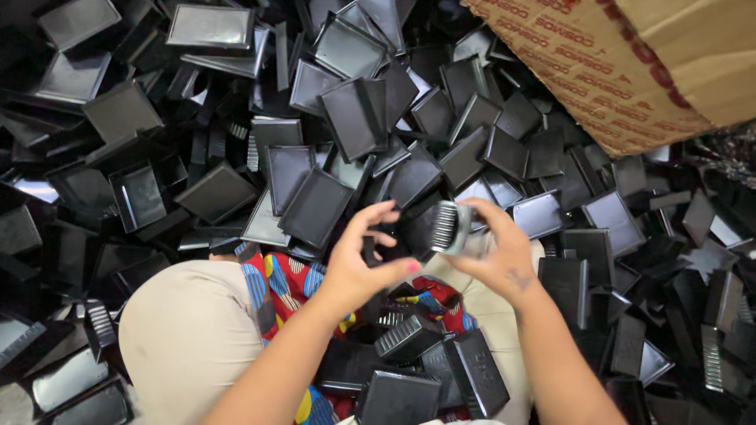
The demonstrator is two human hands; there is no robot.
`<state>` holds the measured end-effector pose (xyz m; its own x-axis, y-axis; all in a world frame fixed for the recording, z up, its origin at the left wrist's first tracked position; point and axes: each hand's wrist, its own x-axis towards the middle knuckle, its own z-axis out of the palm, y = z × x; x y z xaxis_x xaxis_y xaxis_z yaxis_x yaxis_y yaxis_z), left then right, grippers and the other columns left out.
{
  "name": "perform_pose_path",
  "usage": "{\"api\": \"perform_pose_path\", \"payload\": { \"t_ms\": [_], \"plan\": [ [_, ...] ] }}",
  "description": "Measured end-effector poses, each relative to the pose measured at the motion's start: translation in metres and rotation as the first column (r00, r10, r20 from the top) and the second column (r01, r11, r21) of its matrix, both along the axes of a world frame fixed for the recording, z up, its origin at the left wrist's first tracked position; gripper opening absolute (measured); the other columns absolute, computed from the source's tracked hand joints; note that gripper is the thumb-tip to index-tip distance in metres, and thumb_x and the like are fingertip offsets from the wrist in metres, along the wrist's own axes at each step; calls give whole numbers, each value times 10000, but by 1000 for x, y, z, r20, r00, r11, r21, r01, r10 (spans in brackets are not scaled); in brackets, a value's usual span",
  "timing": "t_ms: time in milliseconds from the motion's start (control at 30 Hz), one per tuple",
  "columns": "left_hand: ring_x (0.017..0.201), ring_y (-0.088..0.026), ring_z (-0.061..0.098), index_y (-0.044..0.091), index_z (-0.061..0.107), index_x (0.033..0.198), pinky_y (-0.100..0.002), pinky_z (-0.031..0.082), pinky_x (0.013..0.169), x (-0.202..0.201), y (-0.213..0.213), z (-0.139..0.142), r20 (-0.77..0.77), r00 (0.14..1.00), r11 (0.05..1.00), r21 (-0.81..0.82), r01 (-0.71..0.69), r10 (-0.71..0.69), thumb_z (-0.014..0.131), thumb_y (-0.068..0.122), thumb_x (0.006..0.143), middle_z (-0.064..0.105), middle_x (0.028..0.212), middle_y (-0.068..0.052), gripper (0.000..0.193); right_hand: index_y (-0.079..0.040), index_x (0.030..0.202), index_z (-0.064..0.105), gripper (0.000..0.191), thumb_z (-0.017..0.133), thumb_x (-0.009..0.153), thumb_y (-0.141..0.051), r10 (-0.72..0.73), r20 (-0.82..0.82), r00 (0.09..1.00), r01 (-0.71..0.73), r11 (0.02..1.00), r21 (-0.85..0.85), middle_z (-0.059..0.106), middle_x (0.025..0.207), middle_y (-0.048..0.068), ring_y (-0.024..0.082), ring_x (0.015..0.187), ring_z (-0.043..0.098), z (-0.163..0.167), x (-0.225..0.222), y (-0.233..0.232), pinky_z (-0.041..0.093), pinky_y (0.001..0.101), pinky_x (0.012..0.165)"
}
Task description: The person sits on the floor in a large pile of black plastic boxes, picks up boxes one at a time, fits them together and stacks them into piles, and occasionally tosses or places stacked boxes toward a cardboard carton at the side.
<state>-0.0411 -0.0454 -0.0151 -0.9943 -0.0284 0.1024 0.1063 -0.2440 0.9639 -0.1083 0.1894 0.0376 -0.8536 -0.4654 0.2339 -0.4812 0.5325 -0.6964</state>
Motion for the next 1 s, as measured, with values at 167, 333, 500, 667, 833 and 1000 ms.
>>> {"api": "perform_pose_path", "payload": {
  "t_ms": [167, 333, 500, 667, 833, 1000],
  "plan": [
    [1243, -202, 598, 94, 545, 1478, -347, 489, 1088, 10, -1, 13, -293, 944, 983, -145, 115, -154, 940, 228, 668, 556, 1485, -86, 911, -35, 1320, 612, 810, 952, 604, -201, 91, 122, 988, -76, 990, -120, 696, 1256, 135, 196, 1178, 668, 0, 38, -9, 508, 325, 1045],
    [1352, -227, 576, 84, 595, 1441, -364, 426, 1178, 13, -7, 17, -297, 936, 981, -104, 162, -186, 935, 218, 703, 601, 1421, -91, 823, -31, 1307, 632, 829, 954, 580, -264, 61, -73, 995, -54, 995, 89, 731, 1219, 144, 252, 1144, 720, -1, 38, -17, 533, 340, 991],
    [1289, -206, 592, 63, 578, 1450, -356, 449, 1135, 12, 1, 9, -270, 945, 982, -98, 164, -185, 915, 237, 708, 603, 1392, -83, 834, -40, 1325, 619, 856, 962, 593, -322, 81, -83, 993, -67, 986, 152, 719, 1235, 159, 278, 1142, 718, 4, 41, -15, 538, 344, 987],
    [1234, -189, 578, 11, 547, 1495, -334, 444, 1098, 9, 16, -3, -113, 975, 937, 273, 218, -193, 842, 202, 844, 609, 1349, -82, 740, -15, 1552, 305, 1143, 926, 671, -397, 107, -44, 993, -106, 994, 32, 702, 1227, 166, 303, 1133, 698, 9, 56, -22, 509, 359, 986],
    [1129, -186, 636, 14, 557, 1424, -330, 512, 999, 11, 17, -12, 93, 954, 733, 663, 154, -285, 776, 198, 875, 647, 1273, -100, 620, -93, 1536, 417, 935, 885, 765, -342, 126, 63, 990, -131, 987, 92, 729, 1215, 179, 297, 1129, 736, 19, 60, -40, 551, 382, 959],
    [1153, -150, 604, -35, 628, 1383, -286, 482, 1019, 11, 16, -12, 36, 987, 883, 452, 124, -158, 771, 200, 924, 598, 1203, -43, 535, -154, 1540, 397, 929, 862, 758, -338, 38, 309, 950, -87, 985, 147, 761, 1121, 150, 249, 1035, 775, 32, 62, -47, 571, 358, 908]
  ]
}}
